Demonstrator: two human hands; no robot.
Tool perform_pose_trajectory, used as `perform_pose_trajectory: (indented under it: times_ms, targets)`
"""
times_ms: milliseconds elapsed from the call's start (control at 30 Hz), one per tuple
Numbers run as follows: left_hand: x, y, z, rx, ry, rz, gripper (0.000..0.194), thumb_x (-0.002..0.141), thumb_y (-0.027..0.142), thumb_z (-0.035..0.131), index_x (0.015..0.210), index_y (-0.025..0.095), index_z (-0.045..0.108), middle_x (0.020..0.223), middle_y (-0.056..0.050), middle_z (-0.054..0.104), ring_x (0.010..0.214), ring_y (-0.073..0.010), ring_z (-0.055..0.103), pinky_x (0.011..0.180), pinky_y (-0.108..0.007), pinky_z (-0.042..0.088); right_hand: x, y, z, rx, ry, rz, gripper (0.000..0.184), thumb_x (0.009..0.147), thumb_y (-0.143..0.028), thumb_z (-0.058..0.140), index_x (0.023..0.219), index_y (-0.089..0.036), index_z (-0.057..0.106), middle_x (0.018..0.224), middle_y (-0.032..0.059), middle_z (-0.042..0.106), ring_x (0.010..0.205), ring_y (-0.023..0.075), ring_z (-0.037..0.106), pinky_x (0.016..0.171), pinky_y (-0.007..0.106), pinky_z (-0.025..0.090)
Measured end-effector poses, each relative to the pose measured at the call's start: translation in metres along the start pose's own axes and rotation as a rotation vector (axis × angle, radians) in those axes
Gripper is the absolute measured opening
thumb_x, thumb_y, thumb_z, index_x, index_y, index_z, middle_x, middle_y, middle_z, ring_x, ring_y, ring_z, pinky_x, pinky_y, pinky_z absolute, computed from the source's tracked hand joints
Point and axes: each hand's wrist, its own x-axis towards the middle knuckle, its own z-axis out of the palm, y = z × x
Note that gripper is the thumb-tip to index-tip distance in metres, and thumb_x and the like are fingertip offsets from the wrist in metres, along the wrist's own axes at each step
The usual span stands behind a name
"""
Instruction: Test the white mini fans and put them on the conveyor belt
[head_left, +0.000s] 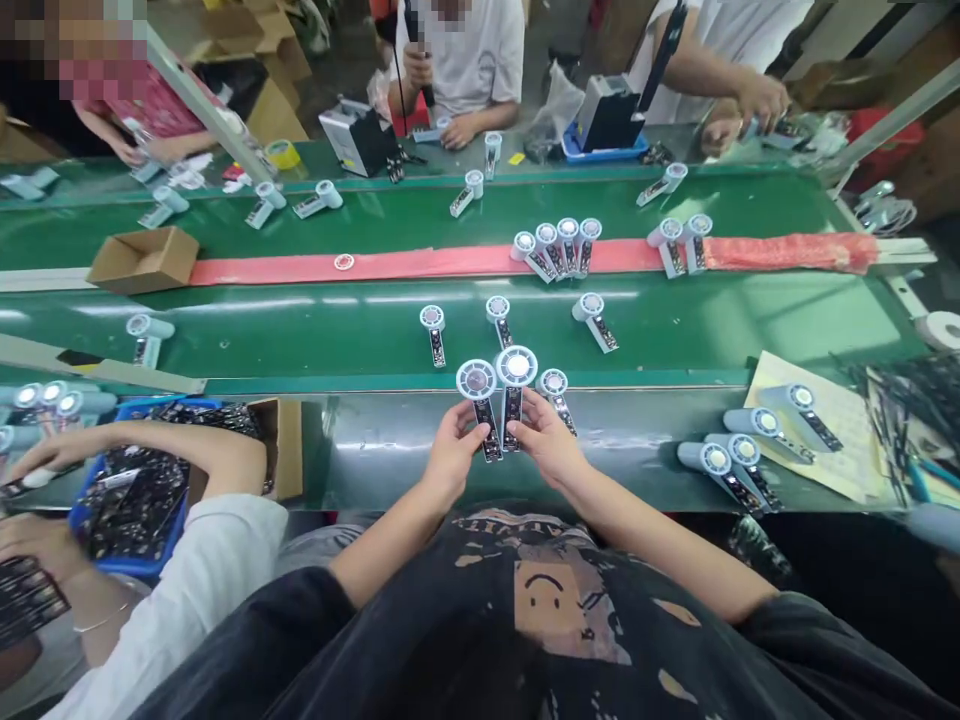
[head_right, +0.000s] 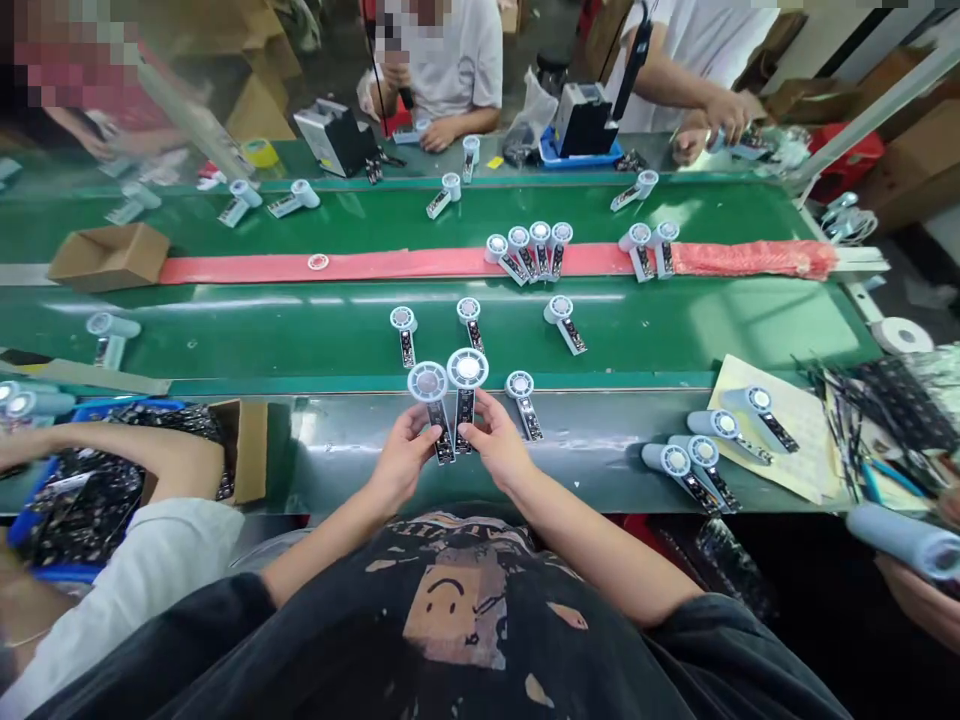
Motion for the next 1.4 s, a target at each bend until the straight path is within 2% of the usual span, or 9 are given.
perform_pose_trajectory:
  times_ms: [200, 300, 433, 533, 867, 1000, 1167, 1267, 1400]
  targets:
    - [0.017, -0.052, -0.020, 0.189, 0.059, -0.150, 0.048, 0.067, 0.032, 0.080, 0.110, 0.017, 0.066, 0.111, -0.014, 0.071, 0.107, -0.0286, 0.066, 0.094, -0.041, 0.053, -0.002, 0.054, -0.013, -0.344, 0.134, 0.103, 0.060, 0.063, -0.033, 0.069, 0.120, -0.018, 0.065, 0.129, 0.0163, 0.063, 0.127, 0.0350, 0.055, 0.113, 0.055, 0.038]
    - [0.023, -0.073, -0.037, 0.291, 0.035, -0.191, 0.053, 0.065, 0.030, 0.078, 0.115, 0.015, 0.069, 0.105, -0.014, 0.070, 0.090, -0.0278, 0.067, 0.077, -0.038, 0.056, -0.010, 0.071, -0.010, -0.564, 0.183, 0.103, 0.063, 0.054, -0.026, 0.077, 0.115, -0.013, 0.069, 0.141, 0.0226, 0.054, 0.138, 0.0454, 0.043, 0.119, 0.061, 0.026]
    - [0.036, -0.085, -0.060, 0.528, -0.190, -0.411, 0.057, 0.078, 0.033, 0.060, 0.133, 0.017, 0.063, 0.093, -0.006, 0.070, 0.077, -0.0207, 0.065, 0.066, -0.031, 0.052, -0.008, 0.084, -0.002, -1.207, 0.126, 0.211, 0.074, 0.069, -0.023, 0.074, 0.139, -0.008, 0.055, 0.140, 0.0226, 0.055, 0.131, 0.0409, 0.051, 0.112, 0.052, 0.040]
    - [0.048, -0.082, -0.077, 0.665, -0.281, -0.377, 0.046, 0.074, 0.034, 0.063, 0.114, 0.015, 0.074, 0.081, -0.005, 0.069, 0.078, -0.0220, 0.064, 0.073, -0.033, 0.051, 0.003, 0.078, -0.001, -1.411, 0.105, 0.184, 0.064, 0.079, -0.017, 0.065, 0.142, -0.010, 0.055, 0.140, 0.0206, 0.057, 0.129, 0.0380, 0.054, 0.110, 0.048, 0.043]
    - [0.069, -0.059, -0.128, 0.557, 0.017, -0.321, 0.064, 0.053, 0.063, 0.074, 0.102, 0.021, 0.075, 0.092, -0.010, 0.075, 0.086, -0.0284, 0.069, 0.081, -0.039, 0.054, 0.025, 0.047, -0.010, -1.188, 0.049, 0.041, 0.055, 0.074, -0.016, 0.076, 0.127, -0.016, 0.061, 0.128, 0.0151, 0.064, 0.121, 0.0329, 0.060, 0.105, 0.045, 0.048]
    - [0.065, -0.047, -0.115, 0.414, 0.200, -0.226, 0.062, 0.057, 0.066, 0.074, 0.100, 0.021, 0.074, 0.093, -0.010, 0.075, 0.084, -0.0252, 0.069, 0.078, -0.036, 0.053, 0.094, -0.034, -0.010, -1.061, 0.172, -0.184, 0.044, 0.076, -0.025, 0.077, 0.117, -0.018, 0.061, 0.112, 0.0106, 0.067, 0.106, 0.0279, 0.065, 0.091, 0.040, 0.055]
    - [0.061, -0.029, -0.080, 0.303, 0.208, -0.201, 0.060, 0.056, 0.059, 0.080, 0.101, 0.018, 0.073, 0.095, -0.010, 0.075, 0.088, -0.0247, 0.069, 0.081, -0.035, 0.051, 0.257, -0.139, 0.019, -1.182, 0.219, -0.131, 0.044, 0.086, -0.033, 0.077, 0.121, -0.010, 0.061, 0.124, 0.0156, 0.064, 0.117, 0.0269, 0.061, 0.101, 0.041, 0.050]
    - [0.058, -0.018, -0.066, 0.291, 0.215, -0.203, 0.060, 0.053, 0.053, 0.083, 0.101, 0.018, 0.073, 0.099, -0.010, 0.074, 0.094, -0.0257, 0.068, 0.088, -0.037, 0.051, 0.324, -0.144, 0.035, -1.194, 0.212, -0.036, 0.039, 0.095, -0.036, 0.068, 0.126, -0.013, 0.061, 0.131, 0.0124, 0.060, 0.118, 0.0267, 0.061, 0.101, 0.049, 0.051]
    - [0.053, -0.006, -0.054, 0.407, 0.294, -0.156, 0.051, 0.061, 0.042, 0.079, 0.104, 0.018, 0.071, 0.107, -0.011, 0.073, 0.089, -0.0225, 0.067, 0.092, -0.038, 0.052, 0.351, -0.131, 0.041, -1.186, 0.185, 0.043, 0.042, 0.098, -0.036, 0.064, 0.133, -0.014, 0.057, 0.140, 0.0134, 0.053, 0.124, 0.0265, 0.057, 0.106, 0.051, 0.048]
